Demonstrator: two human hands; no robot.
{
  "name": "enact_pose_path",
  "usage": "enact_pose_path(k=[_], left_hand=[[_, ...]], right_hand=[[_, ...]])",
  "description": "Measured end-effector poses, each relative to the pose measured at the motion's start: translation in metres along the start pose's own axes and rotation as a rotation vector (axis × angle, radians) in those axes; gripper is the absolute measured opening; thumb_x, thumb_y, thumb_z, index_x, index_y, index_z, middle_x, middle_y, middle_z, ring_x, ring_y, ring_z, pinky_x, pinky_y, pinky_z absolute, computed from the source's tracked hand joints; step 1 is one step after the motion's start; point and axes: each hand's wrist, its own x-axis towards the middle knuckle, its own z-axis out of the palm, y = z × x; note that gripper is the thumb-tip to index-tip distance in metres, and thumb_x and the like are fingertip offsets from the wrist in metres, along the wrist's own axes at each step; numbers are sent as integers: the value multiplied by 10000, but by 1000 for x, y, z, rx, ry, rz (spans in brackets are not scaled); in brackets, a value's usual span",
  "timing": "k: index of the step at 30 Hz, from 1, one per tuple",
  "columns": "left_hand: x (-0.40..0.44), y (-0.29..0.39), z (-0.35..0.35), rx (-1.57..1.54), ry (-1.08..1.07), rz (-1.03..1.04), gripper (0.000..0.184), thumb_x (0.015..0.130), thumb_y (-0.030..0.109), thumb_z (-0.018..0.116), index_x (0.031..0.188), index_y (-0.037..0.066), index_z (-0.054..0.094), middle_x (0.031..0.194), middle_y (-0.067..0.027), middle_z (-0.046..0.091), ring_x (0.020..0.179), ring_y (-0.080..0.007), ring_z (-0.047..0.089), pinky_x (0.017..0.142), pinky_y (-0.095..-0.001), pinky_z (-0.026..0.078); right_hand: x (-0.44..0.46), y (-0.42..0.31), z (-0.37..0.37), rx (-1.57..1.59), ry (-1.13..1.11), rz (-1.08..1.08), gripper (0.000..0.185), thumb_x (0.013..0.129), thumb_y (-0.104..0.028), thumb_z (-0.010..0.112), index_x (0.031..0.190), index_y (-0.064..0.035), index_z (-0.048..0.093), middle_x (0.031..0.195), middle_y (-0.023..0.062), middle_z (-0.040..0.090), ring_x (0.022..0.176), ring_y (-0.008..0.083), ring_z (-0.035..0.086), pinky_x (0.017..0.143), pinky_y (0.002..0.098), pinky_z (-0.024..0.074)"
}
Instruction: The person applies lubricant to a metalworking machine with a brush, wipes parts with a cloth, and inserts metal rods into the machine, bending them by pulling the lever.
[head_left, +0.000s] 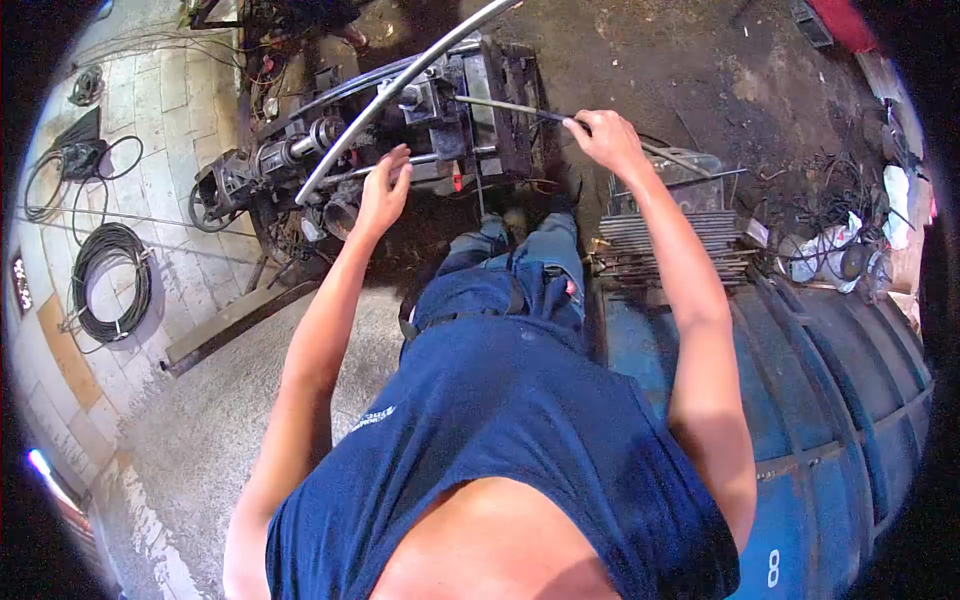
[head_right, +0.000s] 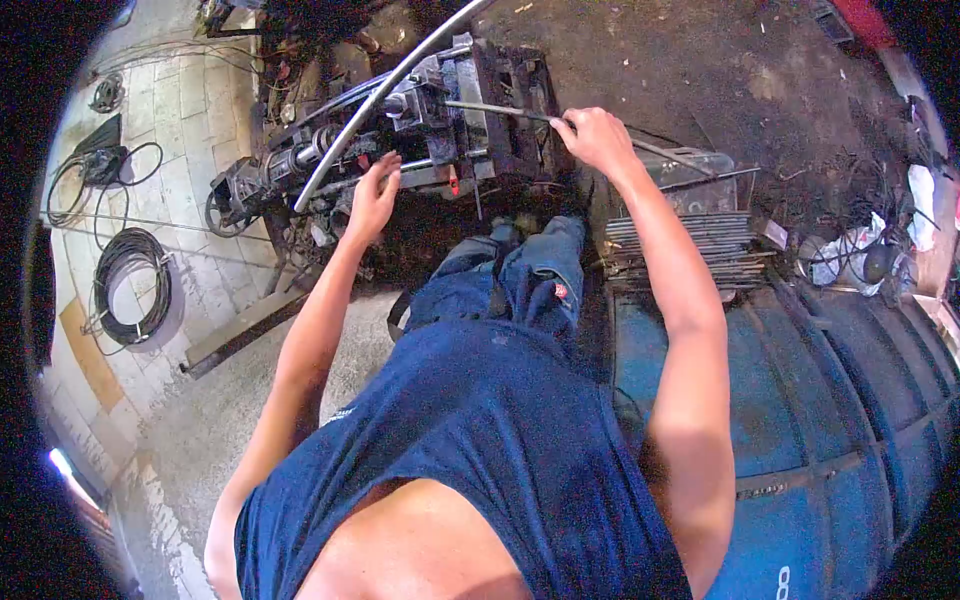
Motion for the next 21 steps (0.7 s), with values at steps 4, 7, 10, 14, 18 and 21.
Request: enact_pose_path(k=[4,7,10,14,18,21], left_hand=[[38,-33,14,-521,80,-354,463,995,250,429,1373,-16,408,1349,-156,502,1253,-274,483,1051,-379,380],[69,-27,18,-741,150,-504,535,990,325,438,1409,1,359,1382,-138,454,1264,-302,455,1066,-399,381],[91,-28,26,-841,275,-742,489,966,466,423,1234,72,534,1147,-74,549,1056,-216,541,1016,-413,402],[102,-29,37,-930,297,-772,510,965,449,305,1260,71,480,1241,-89,515,1167,-271,501,1045,-506,371],[102,-28,40,-1121,302,-728,420,961,448,305,1160,140,510,1046,-39,579,892,-208,555,902,-452,441],[100,-44,44,-1135,316,-796,394,962,463,306,1191,203,493,1038,-16,578,753,-173,505,779,-389,436]], right_hand=[[10,3,6,4,-32,-5,361,885,-386,578,909,-50,707,841,214,670,823,401,645,741,479,521],[18,7,11,0,-27,-37,359,884,-383,579,903,-47,705,865,208,673,837,397,644,749,474,522],[25,5,9,-39,-71,-35,358,881,-380,580,899,-44,702,880,202,674,844,394,643,756,473,521],[35,-1,5,-74,-75,-83,353,877,-381,583,888,-50,705,860,202,673,829,396,643,752,476,520],[45,-5,8,-92,-113,-100,345,875,-367,596,896,-39,702,829,209,667,807,397,641,734,465,515],[60,-10,11,-74,-126,-107,353,862,-401,598,876,-67,712,803,214,665,804,399,645,742,487,518]])
